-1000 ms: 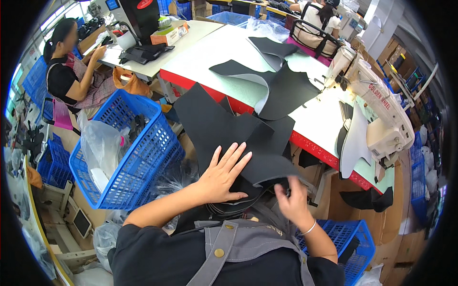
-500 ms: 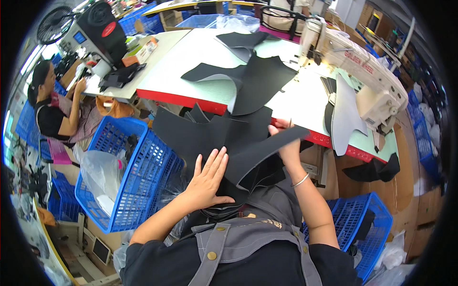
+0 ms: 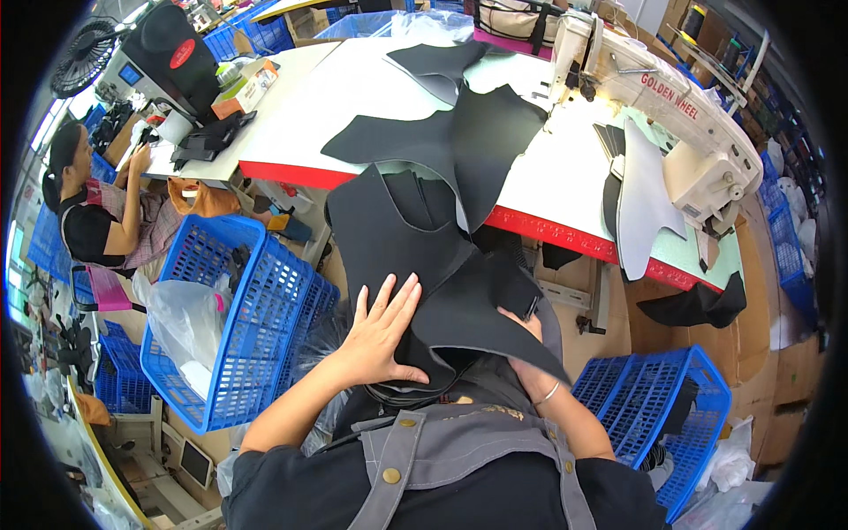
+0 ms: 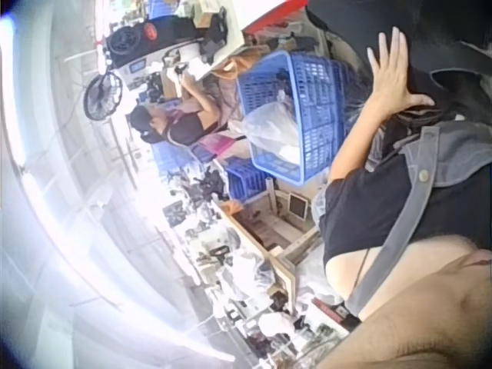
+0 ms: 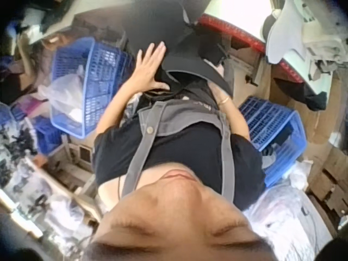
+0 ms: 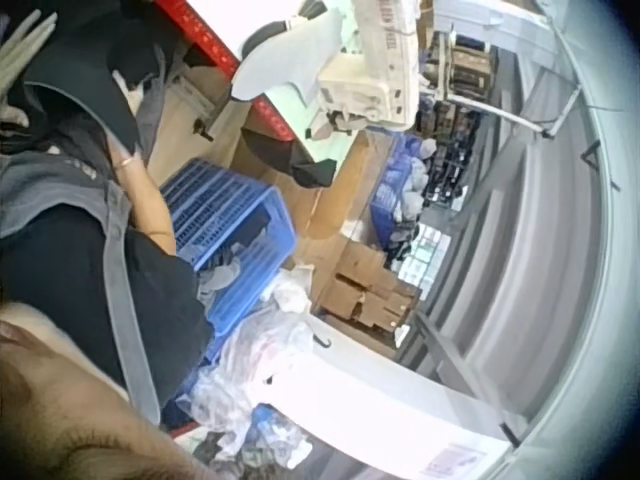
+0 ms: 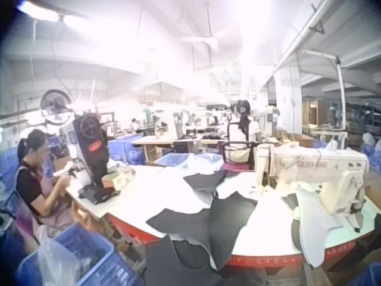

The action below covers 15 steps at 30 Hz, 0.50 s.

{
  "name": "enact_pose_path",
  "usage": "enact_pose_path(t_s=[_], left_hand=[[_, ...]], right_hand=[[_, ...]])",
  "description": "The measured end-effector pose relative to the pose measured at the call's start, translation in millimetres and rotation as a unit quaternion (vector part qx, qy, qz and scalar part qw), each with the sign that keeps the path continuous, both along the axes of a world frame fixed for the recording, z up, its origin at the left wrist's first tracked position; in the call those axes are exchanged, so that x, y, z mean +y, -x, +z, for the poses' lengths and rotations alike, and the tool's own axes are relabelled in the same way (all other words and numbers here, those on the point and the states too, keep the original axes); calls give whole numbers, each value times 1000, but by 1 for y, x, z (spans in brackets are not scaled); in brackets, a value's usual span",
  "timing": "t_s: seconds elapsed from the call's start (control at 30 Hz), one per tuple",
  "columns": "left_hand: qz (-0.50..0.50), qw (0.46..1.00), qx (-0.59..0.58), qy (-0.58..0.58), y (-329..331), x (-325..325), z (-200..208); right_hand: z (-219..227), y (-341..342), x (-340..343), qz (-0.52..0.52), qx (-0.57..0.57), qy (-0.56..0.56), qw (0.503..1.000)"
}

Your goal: The person trims and fits black shoe fabric components by hand with scissors at a manufacturing workstation.

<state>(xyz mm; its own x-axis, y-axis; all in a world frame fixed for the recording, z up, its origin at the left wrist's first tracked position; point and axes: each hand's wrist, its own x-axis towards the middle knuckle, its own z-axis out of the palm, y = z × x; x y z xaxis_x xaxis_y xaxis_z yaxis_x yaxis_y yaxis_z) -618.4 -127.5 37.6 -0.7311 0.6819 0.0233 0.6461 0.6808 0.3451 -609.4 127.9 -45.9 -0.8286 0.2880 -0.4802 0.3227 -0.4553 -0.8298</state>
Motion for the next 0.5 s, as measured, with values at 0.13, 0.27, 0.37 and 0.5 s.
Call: enact_pose_path(t_s=[0.13, 0.27, 0.37, 0.5], left_hand=[[60, 998, -18, 4, -2, 3, 3], [53, 993, 100, 15, -13, 4, 16], [-91, 992, 83, -5, -1, 4, 21], [-124, 992, 15, -3, 10, 10, 10]], right_hand=[[9, 19, 4, 71, 137, 51, 987], [16, 35, -11, 114, 215, -40, 969], [0, 47, -14, 119, 294, 3, 948], [-16, 25, 32, 115, 94, 7, 989]])
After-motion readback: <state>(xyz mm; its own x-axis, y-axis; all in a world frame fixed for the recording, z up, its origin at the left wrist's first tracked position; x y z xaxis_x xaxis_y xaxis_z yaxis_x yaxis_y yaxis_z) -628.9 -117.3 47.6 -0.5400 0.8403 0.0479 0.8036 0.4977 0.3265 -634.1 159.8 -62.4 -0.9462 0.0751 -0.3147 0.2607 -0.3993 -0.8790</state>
